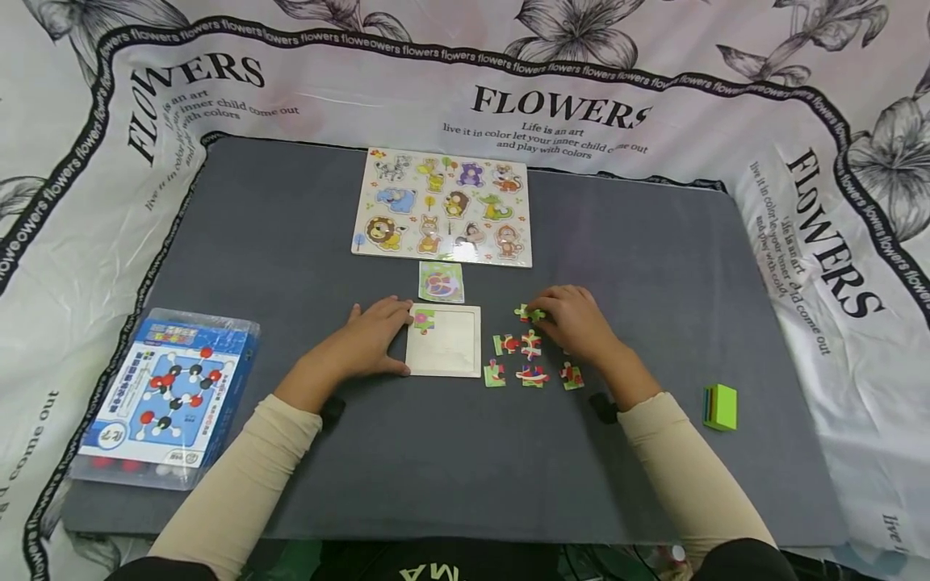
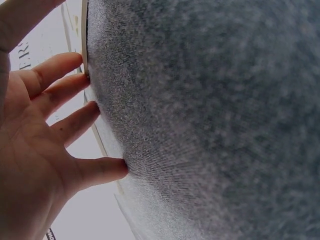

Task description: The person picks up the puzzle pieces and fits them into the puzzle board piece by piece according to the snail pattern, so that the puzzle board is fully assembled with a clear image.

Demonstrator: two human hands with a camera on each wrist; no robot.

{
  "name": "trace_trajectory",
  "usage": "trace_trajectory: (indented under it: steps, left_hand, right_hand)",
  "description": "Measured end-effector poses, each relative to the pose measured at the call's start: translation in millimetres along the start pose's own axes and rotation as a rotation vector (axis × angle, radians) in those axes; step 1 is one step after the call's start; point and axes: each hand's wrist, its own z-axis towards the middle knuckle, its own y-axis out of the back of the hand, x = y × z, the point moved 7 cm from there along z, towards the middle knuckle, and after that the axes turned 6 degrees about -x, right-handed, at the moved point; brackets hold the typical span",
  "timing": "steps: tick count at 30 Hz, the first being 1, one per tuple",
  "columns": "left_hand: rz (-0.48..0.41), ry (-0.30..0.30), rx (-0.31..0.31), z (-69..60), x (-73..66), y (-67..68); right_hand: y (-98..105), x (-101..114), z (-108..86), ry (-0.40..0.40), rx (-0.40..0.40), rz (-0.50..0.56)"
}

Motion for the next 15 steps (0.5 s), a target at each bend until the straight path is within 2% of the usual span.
trace_trajectory:
  steps: [4, 8, 11, 15]
  left_hand:
    - [0.007, 0.022, 0.015, -6.5, 5.6, 0.5]
    - [0.018, 0.027, 0.019, -7.1, 7.4, -0.5]
    - [0.024, 0.017, 0.017, -2.9, 6.5, -2.2]
    - [0.027, 0.009, 0.020, 0.1, 6.9, -4.2]
  right_hand:
    - [-5.3, 6.0, 6.5, 0.039, -0.020, -0.016]
    - [-2.1, 18.5, 12.1, 0.094, -0.080, -0.020]
    - [2.4, 33.3, 17.4, 0.139, -0.114, -0.001]
    - [-2.5, 60.3, 28.0, 0.218, -0.095, 0.000]
